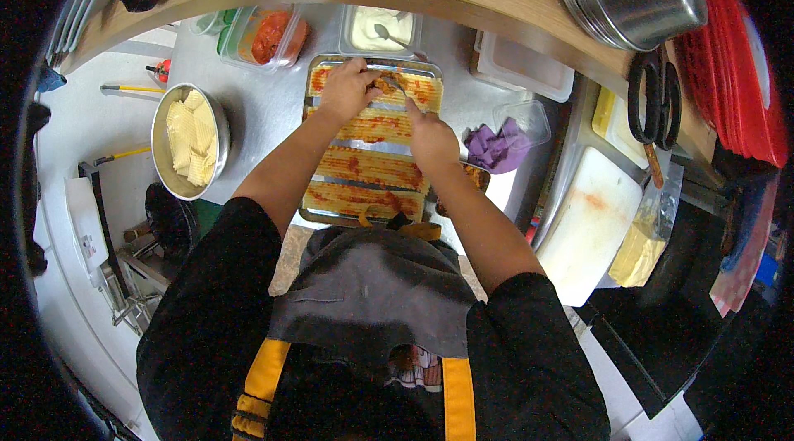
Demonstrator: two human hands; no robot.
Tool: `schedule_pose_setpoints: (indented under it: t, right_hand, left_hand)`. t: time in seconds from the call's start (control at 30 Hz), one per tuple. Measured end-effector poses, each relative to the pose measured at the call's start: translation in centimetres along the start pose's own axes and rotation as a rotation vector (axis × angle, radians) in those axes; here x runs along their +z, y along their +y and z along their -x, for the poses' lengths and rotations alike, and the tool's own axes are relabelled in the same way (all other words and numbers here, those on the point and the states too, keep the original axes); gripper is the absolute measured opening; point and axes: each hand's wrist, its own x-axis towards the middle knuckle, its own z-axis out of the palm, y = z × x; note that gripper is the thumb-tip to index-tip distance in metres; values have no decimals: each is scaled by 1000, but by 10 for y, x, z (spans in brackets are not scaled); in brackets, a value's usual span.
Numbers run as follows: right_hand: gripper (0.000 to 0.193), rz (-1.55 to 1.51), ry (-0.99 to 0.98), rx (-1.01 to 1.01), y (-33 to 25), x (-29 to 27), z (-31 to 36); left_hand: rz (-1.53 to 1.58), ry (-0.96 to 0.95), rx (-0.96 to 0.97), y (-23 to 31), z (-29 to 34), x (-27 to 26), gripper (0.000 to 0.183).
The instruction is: The person spreads tomato sauce onto several tortillas laid out on a metal tray, then adds a brown filling to each tortilla using a spoon. The person works methodically across the tray, preparing multiple tacos in sequence.
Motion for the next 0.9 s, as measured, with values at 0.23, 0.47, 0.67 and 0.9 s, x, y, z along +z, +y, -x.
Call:
schedule_pose_setpoints:
  t: [0.23,0.47,0.67,0.9]
  right_hand:
    - [60,19,14,-42,6,6,-10]
    - [61,-31,-34,4,10,-19,-8]
    - [65,-69,29,32,7,-12,-14]
    - [67,114,49,-91,3,12,-7]
  left_hand:
    - [-75,-25,14,0,1,2,35]
    - [40,41,-35,-1,10,-2,67]
    - [43,157,-169,-20,24,-7,80]
    - [30,94,-222,-43,27,-2,60]
